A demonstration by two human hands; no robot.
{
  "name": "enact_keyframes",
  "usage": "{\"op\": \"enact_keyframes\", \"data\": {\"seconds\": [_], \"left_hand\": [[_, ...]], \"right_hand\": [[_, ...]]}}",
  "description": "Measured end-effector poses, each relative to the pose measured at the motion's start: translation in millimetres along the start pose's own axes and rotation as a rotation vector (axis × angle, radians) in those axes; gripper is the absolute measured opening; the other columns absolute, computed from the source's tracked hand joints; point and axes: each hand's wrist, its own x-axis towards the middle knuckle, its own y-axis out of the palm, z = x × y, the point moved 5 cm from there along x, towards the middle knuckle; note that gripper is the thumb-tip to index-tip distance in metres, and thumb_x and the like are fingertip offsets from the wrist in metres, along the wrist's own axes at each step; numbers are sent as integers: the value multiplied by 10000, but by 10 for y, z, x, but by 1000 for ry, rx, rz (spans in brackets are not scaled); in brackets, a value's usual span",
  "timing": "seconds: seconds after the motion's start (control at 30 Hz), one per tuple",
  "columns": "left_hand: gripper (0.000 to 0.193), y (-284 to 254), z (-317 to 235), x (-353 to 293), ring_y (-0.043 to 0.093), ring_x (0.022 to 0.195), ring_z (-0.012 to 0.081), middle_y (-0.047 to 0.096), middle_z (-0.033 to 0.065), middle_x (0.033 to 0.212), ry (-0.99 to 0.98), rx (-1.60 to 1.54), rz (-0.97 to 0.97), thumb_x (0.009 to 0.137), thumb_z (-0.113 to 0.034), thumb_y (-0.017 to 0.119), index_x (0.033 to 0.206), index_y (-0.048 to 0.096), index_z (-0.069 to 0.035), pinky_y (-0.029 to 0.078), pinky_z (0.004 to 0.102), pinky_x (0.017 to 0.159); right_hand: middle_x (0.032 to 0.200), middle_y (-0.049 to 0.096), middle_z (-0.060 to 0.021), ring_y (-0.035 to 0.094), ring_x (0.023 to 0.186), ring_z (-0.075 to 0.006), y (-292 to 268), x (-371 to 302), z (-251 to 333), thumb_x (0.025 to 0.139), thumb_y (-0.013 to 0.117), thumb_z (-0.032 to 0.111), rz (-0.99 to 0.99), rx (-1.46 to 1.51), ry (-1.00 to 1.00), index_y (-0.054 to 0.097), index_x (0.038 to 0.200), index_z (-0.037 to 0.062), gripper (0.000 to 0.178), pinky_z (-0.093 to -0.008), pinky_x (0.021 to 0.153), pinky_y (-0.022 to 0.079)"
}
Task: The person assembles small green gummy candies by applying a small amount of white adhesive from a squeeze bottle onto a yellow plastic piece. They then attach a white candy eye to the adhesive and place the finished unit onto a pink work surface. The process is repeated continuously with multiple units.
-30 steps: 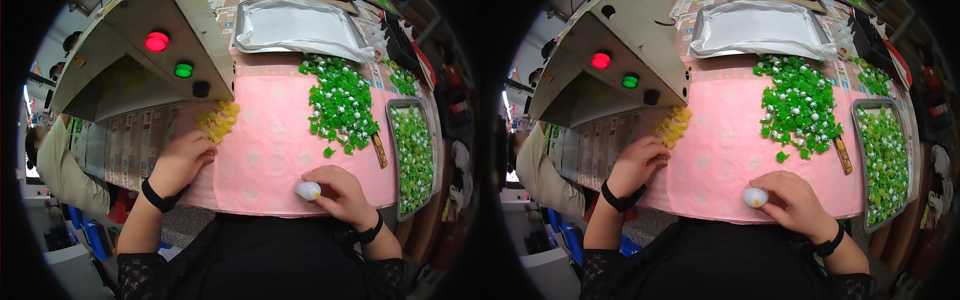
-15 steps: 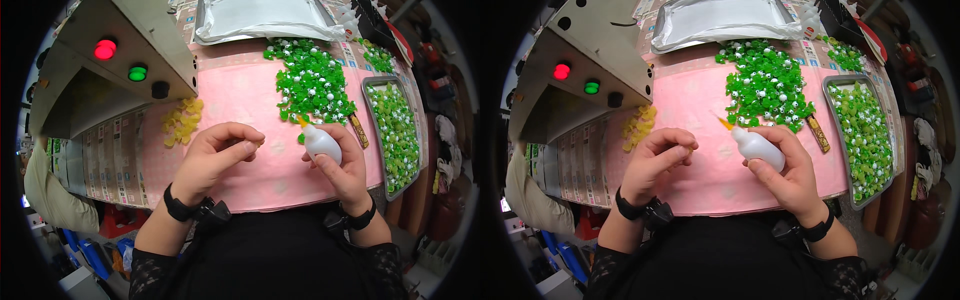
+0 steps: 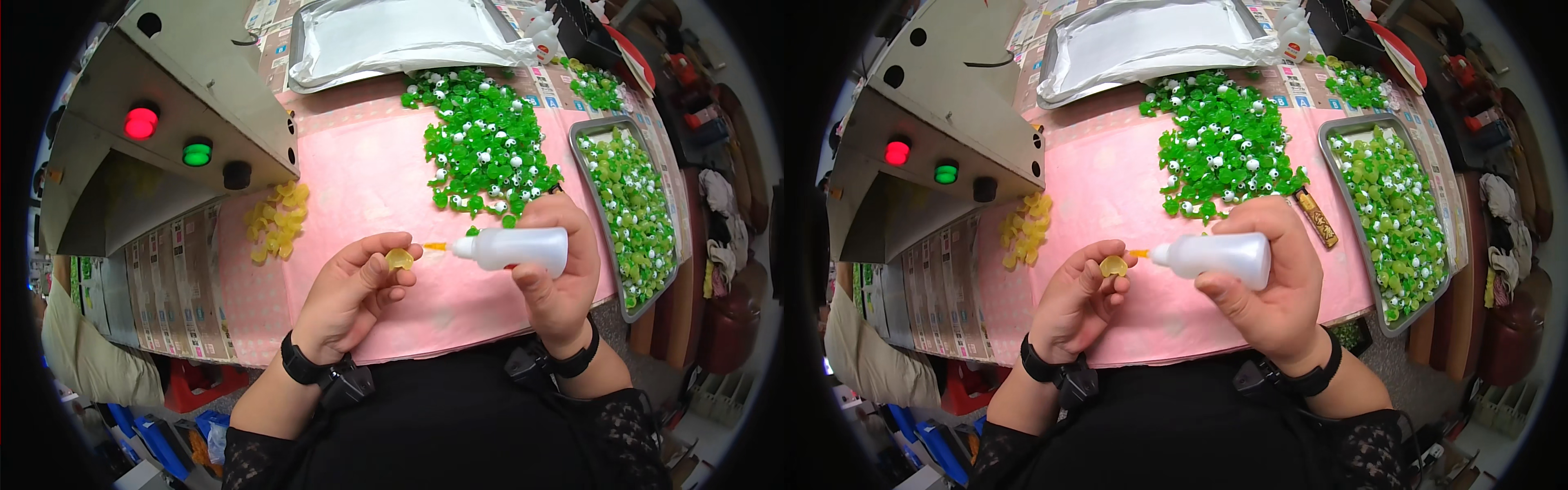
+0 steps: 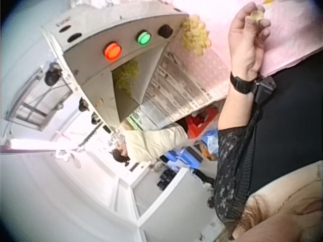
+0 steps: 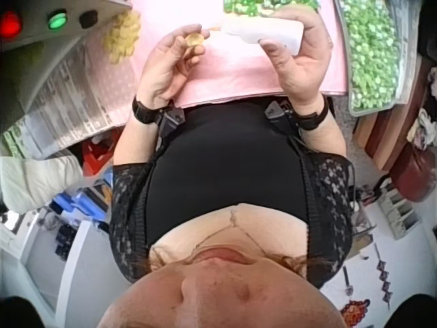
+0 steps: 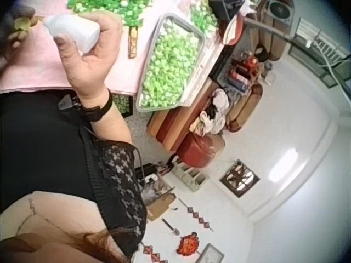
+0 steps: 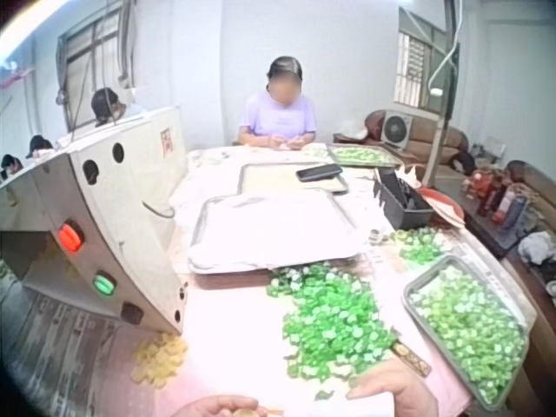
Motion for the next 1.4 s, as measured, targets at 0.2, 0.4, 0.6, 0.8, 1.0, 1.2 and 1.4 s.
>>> {"op": "enact_keyframes", "data": {"seconds": [0.2, 0.4, 0.6, 0.8, 1.0, 1.2, 1.4], "left_hand": [[417, 32, 69, 3, 641, 1017, 156, 577, 146, 1277, -38, -121, -43, 977, -202, 557, 1341, 478, -16, 567, 252, 834], [415, 52, 110, -19, 633, 1061, 203, 577, 145, 1283, -74, -204, 47, 965, -202, 566, 1333, 485, -30, 572, 260, 838], [380, 19, 158, -15, 621, 1106, 230, 567, 148, 1300, -40, -221, 8, 960, -154, 575, 1310, 511, -20, 565, 268, 871], [366, 17, 162, 0, 622, 1105, 232, 568, 150, 1301, -40, -250, 19, 958, -128, 572, 1302, 516, -17, 562, 273, 892], [368, 13, 167, -4, 631, 1090, 230, 574, 150, 1293, -42, -250, 15, 956, -128, 577, 1300, 516, -15, 570, 262, 876], [371, 19, 158, -15, 632, 1086, 227, 575, 151, 1289, -54, -240, 9, 954, -136, 581, 1297, 517, -10, 571, 260, 873], [379, 21, 161, -17, 625, 1097, 220, 569, 150, 1297, -60, -225, 18, 955, -155, 580, 1298, 518, -6, 571, 261, 874]], "right_hand": [[952, 559, -98, 534, 828, -187, 26, 18, 82, 786, 787, 197, 36, -166, -75, 559, 1033, 22, 379, -296, 733, 436], [874, 597, -97, 558, 764, -208, 74, 82, 160, 765, 791, 165, 39, -210, -124, 579, 998, 18, 347, -309, 696, 454], [826, 616, -100, 587, 721, -228, 133, 136, 223, 740, 805, 155, 69, -284, -166, 599, 947, 19, 322, -322, 650, 473], [829, 623, -102, 599, 724, -234, 141, 144, 245, 733, 812, 151, 85, -312, -185, 602, 950, 19, 329, -325, 649, 482], [836, 628, -98, 604, 731, -235, 165, 148, 243, 723, 819, 133, 110, -309, -188, 604, 955, 18, 337, -321, 655, 490], [835, 625, -100, 603, 729, -231, 168, 167, 263, 719, 820, 124, 110, -320, -195, 606, 950, 16, 333, -318, 647, 490], [822, 618, -103, 593, 709, -220, 96, 169, 264, 726, 819, 150, 83, -326, -190, 604, 945, 16, 335, -309, 631, 480]]}}
